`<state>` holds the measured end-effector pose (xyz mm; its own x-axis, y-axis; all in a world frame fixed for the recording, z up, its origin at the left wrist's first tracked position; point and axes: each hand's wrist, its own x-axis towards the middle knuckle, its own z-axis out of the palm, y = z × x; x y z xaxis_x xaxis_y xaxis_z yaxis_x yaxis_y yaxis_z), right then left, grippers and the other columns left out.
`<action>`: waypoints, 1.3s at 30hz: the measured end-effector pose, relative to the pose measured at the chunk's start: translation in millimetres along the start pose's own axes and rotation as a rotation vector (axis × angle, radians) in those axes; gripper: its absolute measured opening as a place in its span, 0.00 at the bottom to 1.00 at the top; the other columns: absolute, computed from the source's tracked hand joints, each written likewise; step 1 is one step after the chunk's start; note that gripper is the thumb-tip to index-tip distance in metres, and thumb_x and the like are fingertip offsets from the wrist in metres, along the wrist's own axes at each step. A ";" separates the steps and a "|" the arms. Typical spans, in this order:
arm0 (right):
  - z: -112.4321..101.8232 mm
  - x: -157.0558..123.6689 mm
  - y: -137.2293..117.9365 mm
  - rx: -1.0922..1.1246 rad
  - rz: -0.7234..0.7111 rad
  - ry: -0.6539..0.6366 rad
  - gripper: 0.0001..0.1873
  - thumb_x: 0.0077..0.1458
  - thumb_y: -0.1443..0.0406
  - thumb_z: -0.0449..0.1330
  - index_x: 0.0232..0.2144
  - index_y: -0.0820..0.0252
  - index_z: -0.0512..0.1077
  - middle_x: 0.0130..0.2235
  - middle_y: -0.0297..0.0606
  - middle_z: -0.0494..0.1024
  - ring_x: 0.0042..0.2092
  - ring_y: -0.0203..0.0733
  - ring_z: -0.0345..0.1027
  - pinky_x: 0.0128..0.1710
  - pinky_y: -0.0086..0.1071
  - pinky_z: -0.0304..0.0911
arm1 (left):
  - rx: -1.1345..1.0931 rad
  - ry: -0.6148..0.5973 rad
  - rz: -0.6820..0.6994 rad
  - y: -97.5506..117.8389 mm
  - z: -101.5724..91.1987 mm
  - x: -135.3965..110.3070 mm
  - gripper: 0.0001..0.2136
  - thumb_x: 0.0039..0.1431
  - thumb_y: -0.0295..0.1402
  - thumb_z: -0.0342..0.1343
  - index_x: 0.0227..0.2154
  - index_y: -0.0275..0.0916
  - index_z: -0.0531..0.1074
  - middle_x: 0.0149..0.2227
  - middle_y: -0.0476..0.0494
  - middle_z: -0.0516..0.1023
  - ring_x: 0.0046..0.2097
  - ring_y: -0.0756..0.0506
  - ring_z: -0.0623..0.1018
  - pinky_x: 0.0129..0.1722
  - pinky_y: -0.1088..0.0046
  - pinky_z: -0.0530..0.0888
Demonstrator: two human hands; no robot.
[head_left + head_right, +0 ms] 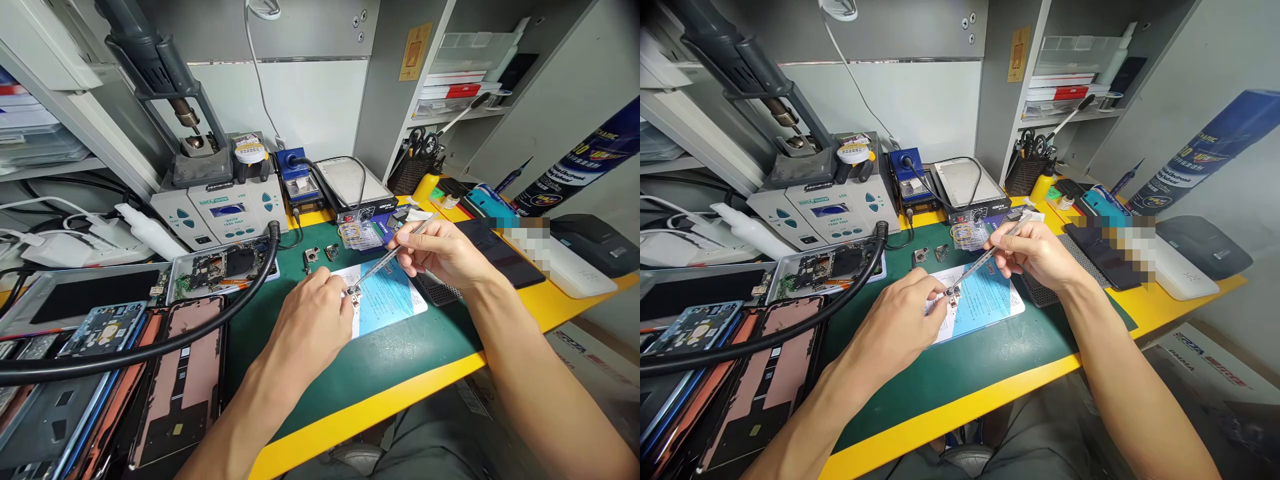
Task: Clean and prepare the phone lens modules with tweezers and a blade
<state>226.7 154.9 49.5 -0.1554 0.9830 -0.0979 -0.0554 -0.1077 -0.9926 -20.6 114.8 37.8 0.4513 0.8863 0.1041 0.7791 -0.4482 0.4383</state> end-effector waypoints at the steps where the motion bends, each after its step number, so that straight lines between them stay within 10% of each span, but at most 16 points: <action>1: -0.5 0.2 0.5 -0.002 0.001 0.001 0.16 0.47 0.56 0.76 0.27 0.64 0.81 0.20 0.38 0.76 0.18 0.36 0.67 0.16 0.28 0.57 | -0.001 0.000 0.001 0.0 0.0 -0.2 0.07 0.66 0.28 0.54 0.35 0.38 0.77 0.38 0.44 0.77 0.40 0.43 0.79 0.38 0.65 0.72; 39: 1.0 -0.4 1.1 -0.015 -0.007 -0.013 0.14 0.49 0.58 0.75 0.28 0.64 0.81 0.22 0.39 0.77 0.20 0.37 0.68 0.16 0.29 0.56 | 0.020 -0.001 -0.007 2.0 -2.7 0.7 0.07 0.66 0.28 0.54 0.36 0.38 0.77 0.39 0.43 0.78 0.40 0.43 0.79 0.38 0.66 0.74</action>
<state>225.6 154.2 48.5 -0.1679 0.9817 -0.0902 -0.0420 -0.0985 -0.9942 -19.9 114.9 41.1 0.4459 0.8894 0.1002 0.7908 -0.4439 0.4214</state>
